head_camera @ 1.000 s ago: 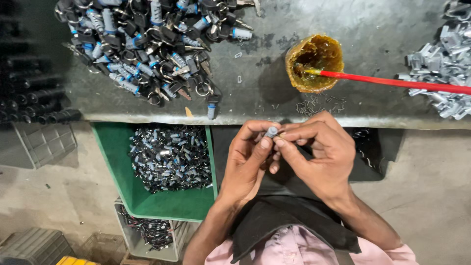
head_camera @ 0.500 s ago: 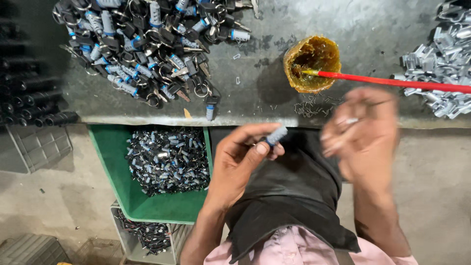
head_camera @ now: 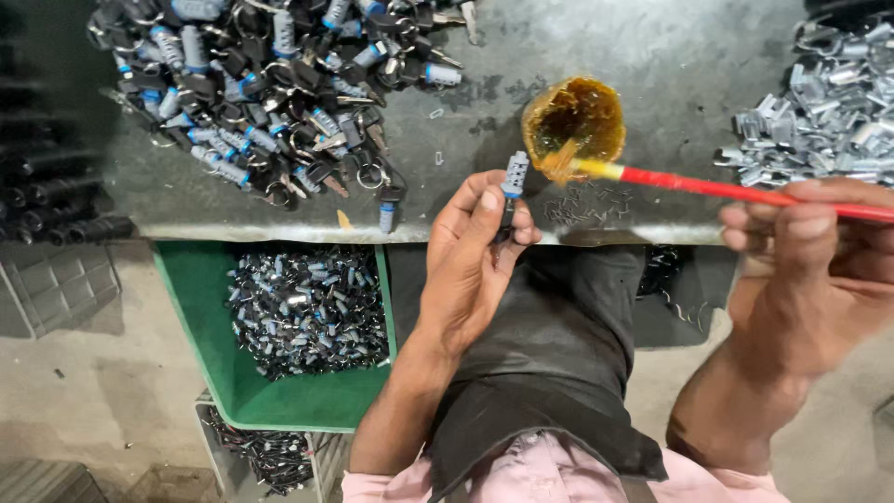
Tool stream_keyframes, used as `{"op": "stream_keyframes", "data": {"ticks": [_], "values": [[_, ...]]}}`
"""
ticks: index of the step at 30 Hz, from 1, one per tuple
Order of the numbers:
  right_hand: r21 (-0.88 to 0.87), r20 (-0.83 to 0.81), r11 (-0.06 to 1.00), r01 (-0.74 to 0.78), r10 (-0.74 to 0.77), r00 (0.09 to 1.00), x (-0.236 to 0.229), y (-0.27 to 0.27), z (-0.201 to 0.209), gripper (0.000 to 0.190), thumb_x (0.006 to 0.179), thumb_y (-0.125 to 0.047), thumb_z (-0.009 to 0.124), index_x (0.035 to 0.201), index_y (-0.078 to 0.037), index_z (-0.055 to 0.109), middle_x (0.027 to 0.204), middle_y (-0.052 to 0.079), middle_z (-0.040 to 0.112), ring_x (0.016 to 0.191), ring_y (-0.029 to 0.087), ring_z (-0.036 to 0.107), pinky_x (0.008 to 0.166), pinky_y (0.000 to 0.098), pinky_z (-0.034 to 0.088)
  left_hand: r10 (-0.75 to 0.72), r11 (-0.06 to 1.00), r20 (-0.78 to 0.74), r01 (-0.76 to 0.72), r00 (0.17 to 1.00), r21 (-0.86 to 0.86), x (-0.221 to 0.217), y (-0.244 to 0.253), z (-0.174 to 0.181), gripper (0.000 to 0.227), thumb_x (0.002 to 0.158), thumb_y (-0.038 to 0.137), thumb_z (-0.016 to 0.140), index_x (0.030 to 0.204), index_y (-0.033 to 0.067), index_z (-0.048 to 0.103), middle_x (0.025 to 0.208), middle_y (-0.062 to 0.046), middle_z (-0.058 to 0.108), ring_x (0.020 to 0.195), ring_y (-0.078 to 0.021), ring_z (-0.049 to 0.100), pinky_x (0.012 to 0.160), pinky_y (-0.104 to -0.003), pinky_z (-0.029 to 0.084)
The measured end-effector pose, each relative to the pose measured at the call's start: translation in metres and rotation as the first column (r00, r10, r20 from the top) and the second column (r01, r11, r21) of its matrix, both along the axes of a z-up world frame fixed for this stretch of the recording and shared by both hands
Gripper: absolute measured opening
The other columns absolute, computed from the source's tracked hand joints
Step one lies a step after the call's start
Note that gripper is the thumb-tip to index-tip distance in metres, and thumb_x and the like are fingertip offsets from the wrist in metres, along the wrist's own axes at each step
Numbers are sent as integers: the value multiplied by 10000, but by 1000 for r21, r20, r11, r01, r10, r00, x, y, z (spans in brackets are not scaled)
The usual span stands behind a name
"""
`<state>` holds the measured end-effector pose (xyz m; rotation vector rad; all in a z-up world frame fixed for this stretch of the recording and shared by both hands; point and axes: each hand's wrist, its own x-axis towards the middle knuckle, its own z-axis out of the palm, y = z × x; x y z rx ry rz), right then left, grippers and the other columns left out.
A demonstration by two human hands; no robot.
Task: The person assembles small keychains by picking up a keyring and a cylindrical component, applying a yellow substance with a brush, and joining the parts. The finished keychains are placed into a green bin below the workbench.
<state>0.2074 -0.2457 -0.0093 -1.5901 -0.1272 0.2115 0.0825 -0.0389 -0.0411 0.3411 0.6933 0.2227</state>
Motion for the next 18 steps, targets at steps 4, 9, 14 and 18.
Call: {"op": "stream_keyframes", "data": {"ticks": [4,9,14,18], "values": [[4,42,1000,-24,24,999,-10,-8,-8,230,1217,-85,701,1196,103,571,1000,177,644,847,283,736,783,360,641,-15,1000,31,16,999,-17,-5,2,1,297,1060,234,663,1253,24,584,914,-57,626,862,-150,589,888,-326,529],[-34,173,999,33,-27,985,-9,14,4,216,1205,-102,681,1240,96,605,1032,155,649,865,258,742,800,346,656,-22,997,46,25,999,-72,-7,-2,4,290,1068,237,652,1260,31,581,926,-57,622,858,-149,580,913,-329,530],[-543,-36,766,-344,388,921,7,36,43,175,1094,-108,653,1126,58,698,975,104,720,830,187,691,809,323,573,-129,990,91,123,988,66,-32,26,46,396,1040,266,675,1361,47,600,982,-51,635,887,-151,601,832,-277,484],[-654,-119,478,-586,700,704,-2,62,32,331,847,-224,806,1166,-142,766,918,52,731,672,173,670,629,321,545,-277,-373,-695,592,664,714,-96,87,83,174,851,291,696,1004,209,679,1124,-43,711,1079,-294,650,957,-424,472]]}}
